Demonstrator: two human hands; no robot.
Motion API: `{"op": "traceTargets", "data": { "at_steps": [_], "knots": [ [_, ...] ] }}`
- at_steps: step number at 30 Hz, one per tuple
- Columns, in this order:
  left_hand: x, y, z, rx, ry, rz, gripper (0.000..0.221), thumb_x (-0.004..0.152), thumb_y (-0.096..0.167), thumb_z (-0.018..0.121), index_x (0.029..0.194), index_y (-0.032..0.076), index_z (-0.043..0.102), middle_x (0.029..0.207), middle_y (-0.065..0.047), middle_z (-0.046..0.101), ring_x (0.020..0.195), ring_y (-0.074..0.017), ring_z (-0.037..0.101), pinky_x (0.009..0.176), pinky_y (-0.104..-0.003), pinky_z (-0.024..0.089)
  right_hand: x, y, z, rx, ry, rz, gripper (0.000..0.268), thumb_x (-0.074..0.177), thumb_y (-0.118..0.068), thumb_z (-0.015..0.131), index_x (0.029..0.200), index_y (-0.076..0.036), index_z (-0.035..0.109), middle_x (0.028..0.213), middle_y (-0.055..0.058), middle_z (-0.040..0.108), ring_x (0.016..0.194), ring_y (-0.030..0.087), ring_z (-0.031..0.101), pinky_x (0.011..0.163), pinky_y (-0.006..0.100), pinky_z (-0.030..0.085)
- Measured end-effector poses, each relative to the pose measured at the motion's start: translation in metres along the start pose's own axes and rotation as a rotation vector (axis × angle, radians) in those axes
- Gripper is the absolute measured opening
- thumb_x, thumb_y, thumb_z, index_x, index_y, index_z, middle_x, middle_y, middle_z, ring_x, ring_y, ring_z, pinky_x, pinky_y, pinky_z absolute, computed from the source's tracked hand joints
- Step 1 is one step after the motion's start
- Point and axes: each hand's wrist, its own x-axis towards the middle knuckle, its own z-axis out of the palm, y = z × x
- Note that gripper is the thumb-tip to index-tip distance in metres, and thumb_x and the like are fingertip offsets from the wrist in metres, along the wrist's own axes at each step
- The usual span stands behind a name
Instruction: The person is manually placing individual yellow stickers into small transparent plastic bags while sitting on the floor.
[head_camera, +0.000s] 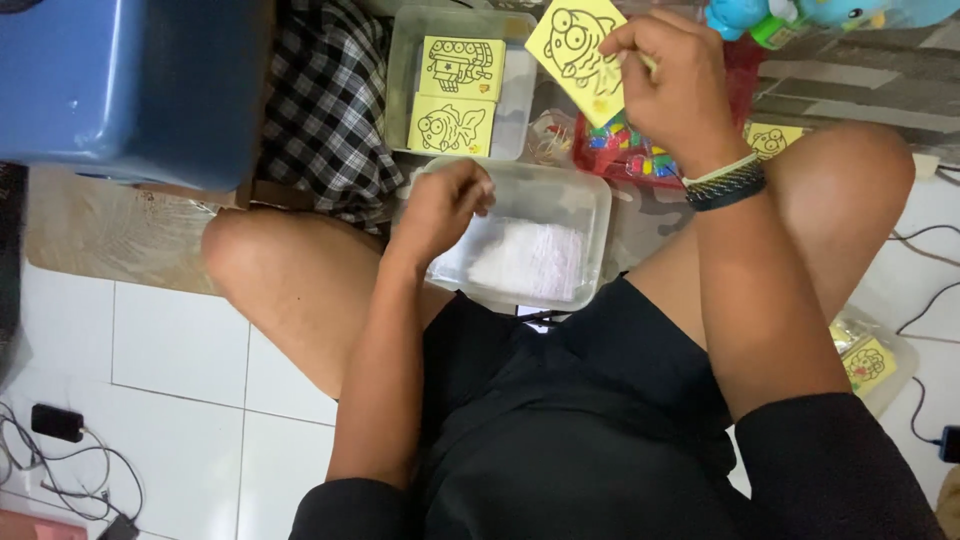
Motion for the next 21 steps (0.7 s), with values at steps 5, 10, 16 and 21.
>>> {"op": "traceTargets", "data": {
  "at_steps": [5,10,16,21],
  "knots": [
    [0.002,0.014,-0.004,-0.528,0.188,-0.024,0.009,0.101,0.006,0.063,0.095,-0.001,0.064,0.082,-0.008,0.071,0.071,-0.0129,0.066,0.067,-0.024,0.056,-0.001,-0.013,-0.001,0.184,-0.104,0.108,0.017,0.097,0.003,0.081,0.11,0.012,0.074,0.095,0.017,0.069,0.072,0.022,0.054,0.066,0.033,0.045],
    [0.004,0.01,-0.002,-0.797,0.255,0.1,0.011,0.103,0.009,0.06,0.104,-0.002,0.062,0.103,-0.013,0.075,0.086,-0.0188,0.074,0.083,-0.029,0.062,-0.016,-0.008,0.02,0.222,-0.326,0.405,0.03,0.096,-0.024,0.081,0.106,0.004,0.074,0.09,0.012,0.072,0.074,0.021,0.062,0.07,0.033,0.051],
    [0.007,0.007,0.009,-0.858,0.303,0.166,0.012,0.107,0.005,0.055,0.113,-0.003,0.061,0.11,-0.027,0.074,0.105,-0.0386,0.074,0.089,-0.049,0.064,-0.013,-0.05,0.03,0.587,-0.455,0.59,0.031,0.093,-0.022,0.076,0.115,0.0,0.075,0.086,0.009,0.07,0.079,0.015,0.057,0.074,0.031,0.047],
    [0.006,0.005,0.009,-0.924,0.221,0.136,0.019,0.106,0.006,0.058,0.124,0.0,0.058,0.124,-0.024,0.07,0.114,-0.0349,0.071,0.093,-0.044,0.064,-0.022,-0.038,0.047,0.642,-0.368,0.6,0.012,0.096,-0.014,0.073,0.105,-0.006,0.076,0.074,-0.002,0.065,0.069,0.004,0.053,0.063,0.019,0.043]
  ]
}}
